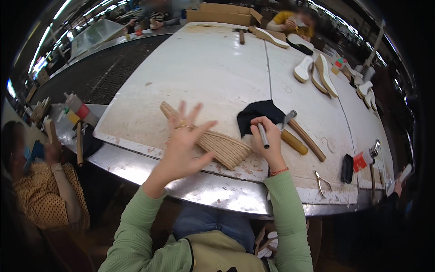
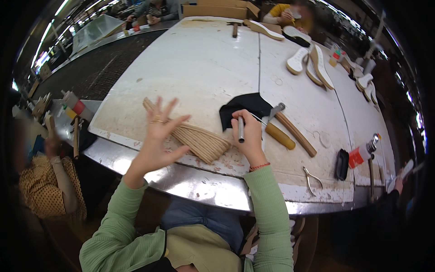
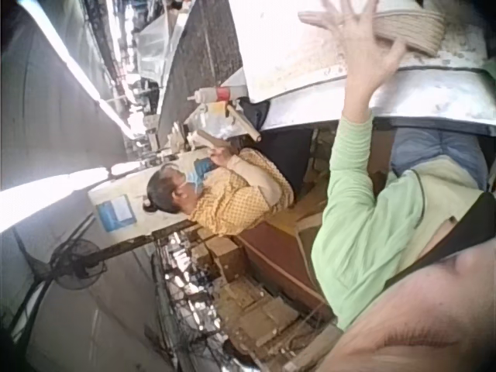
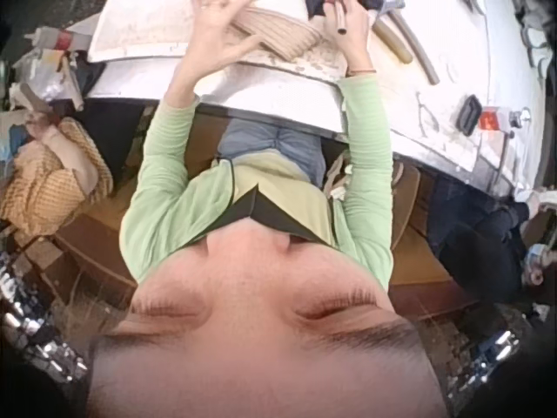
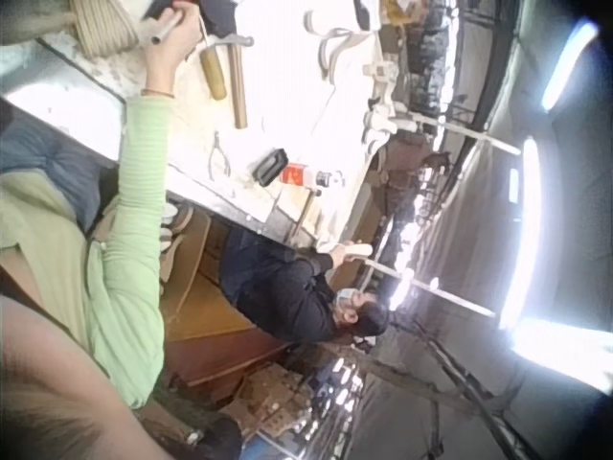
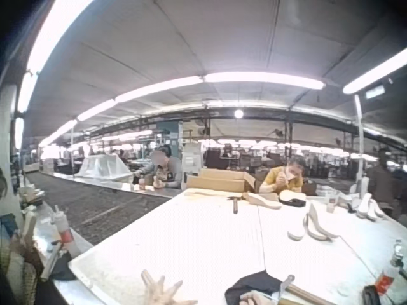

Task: The person uses a metal awl to stitch a woven espadrille sole to a shoe upper. They repeatedly pierce the material and pull the thread through, working along the edge of the sole. The person occasionally repositions the shoe and continues stitching.

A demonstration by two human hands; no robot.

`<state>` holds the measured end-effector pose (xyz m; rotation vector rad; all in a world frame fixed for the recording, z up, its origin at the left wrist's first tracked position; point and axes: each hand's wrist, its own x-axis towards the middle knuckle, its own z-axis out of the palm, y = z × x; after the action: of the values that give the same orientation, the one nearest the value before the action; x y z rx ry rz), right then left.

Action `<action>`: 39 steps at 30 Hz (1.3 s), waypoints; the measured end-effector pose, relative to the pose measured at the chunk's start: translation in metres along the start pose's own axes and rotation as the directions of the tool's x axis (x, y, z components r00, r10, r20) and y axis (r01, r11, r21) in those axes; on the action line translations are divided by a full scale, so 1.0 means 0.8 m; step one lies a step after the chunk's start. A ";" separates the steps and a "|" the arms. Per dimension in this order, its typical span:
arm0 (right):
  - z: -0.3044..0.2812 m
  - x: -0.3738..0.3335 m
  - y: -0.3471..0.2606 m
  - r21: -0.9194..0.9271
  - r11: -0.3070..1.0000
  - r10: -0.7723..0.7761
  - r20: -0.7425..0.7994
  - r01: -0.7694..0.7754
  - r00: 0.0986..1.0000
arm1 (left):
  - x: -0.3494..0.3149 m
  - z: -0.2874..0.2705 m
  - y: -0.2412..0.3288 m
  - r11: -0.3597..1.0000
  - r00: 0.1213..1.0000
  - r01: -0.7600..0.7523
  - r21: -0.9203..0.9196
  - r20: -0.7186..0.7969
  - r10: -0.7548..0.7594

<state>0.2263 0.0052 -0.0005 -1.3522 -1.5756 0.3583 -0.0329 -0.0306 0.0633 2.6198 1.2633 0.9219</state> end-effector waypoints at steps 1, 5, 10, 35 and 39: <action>0.001 0.001 0.002 0.002 1.000 -0.032 -0.001 0.032 1.000 | 0.005 0.008 0.009 1.000 0.998 -0.028 0.004 0.047 0.028; 0.006 0.003 0.001 -0.022 0.999 -0.040 0.027 0.040 0.999 | 0.014 0.061 0.015 0.988 0.990 -0.133 -0.074 0.044 0.137; 0.009 0.003 0.002 -0.027 0.997 -0.072 0.015 0.072 0.997 | 0.016 0.077 0.001 0.985 0.991 -0.083 -0.148 0.089 0.097; -0.044 -0.043 -0.052 0.596 0.783 0.047 0.227 -0.177 0.973 | 0.046 0.065 0.009 0.966 0.983 -0.104 -0.238 0.124 0.137; -0.038 -0.057 -0.041 0.645 0.741 0.022 0.256 -0.188 0.966 | 0.043 0.074 0.011 0.971 0.989 -0.133 -0.199 0.037 0.143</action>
<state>0.2268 -0.0561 0.0165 -0.8453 -1.3489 1.0808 0.0224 -0.0013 0.0347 2.5826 0.9351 0.9406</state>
